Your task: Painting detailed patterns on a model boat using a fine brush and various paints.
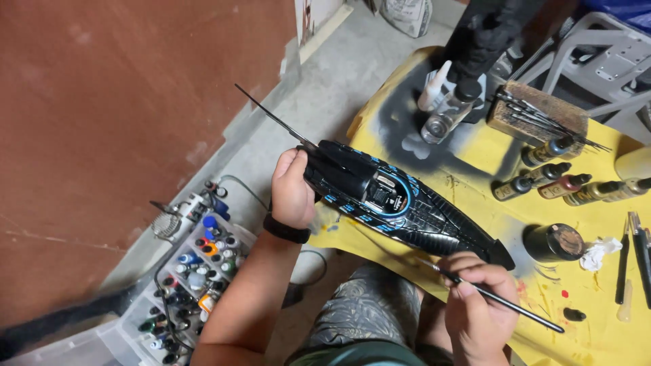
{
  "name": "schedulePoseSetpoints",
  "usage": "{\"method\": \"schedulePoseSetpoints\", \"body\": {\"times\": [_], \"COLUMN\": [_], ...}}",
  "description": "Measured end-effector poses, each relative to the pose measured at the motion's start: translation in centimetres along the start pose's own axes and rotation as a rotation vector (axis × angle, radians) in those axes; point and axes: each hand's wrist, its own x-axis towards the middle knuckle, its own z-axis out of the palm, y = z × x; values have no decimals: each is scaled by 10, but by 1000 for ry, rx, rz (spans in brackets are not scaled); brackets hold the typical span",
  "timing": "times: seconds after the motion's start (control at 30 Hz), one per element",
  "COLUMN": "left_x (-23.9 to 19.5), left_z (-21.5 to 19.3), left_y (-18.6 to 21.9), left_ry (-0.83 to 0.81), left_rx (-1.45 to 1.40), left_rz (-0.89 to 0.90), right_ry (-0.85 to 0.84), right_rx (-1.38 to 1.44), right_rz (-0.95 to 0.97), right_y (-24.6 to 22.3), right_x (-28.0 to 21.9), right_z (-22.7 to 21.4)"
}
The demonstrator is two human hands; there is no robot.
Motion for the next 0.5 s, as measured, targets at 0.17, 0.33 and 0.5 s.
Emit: {"method": "schedulePoseSetpoints", "body": {"times": [0.17, 0.33, 0.5], "left_x": [27, 57, 90], "left_z": [-3, -9, -23], "left_y": [-7, -8, -18], "left_ry": [95, 71, 5], "left_rx": [68, 96, 101], "left_rz": [-57, -125, -183], "right_ry": [82, 107, 54], "right_rx": [43, 14, -39], "right_rz": [-32, -97, -169], "right_y": [-3, -8, 15], "right_x": [-28, -43, -59], "right_z": [-35, -60, -114]}}
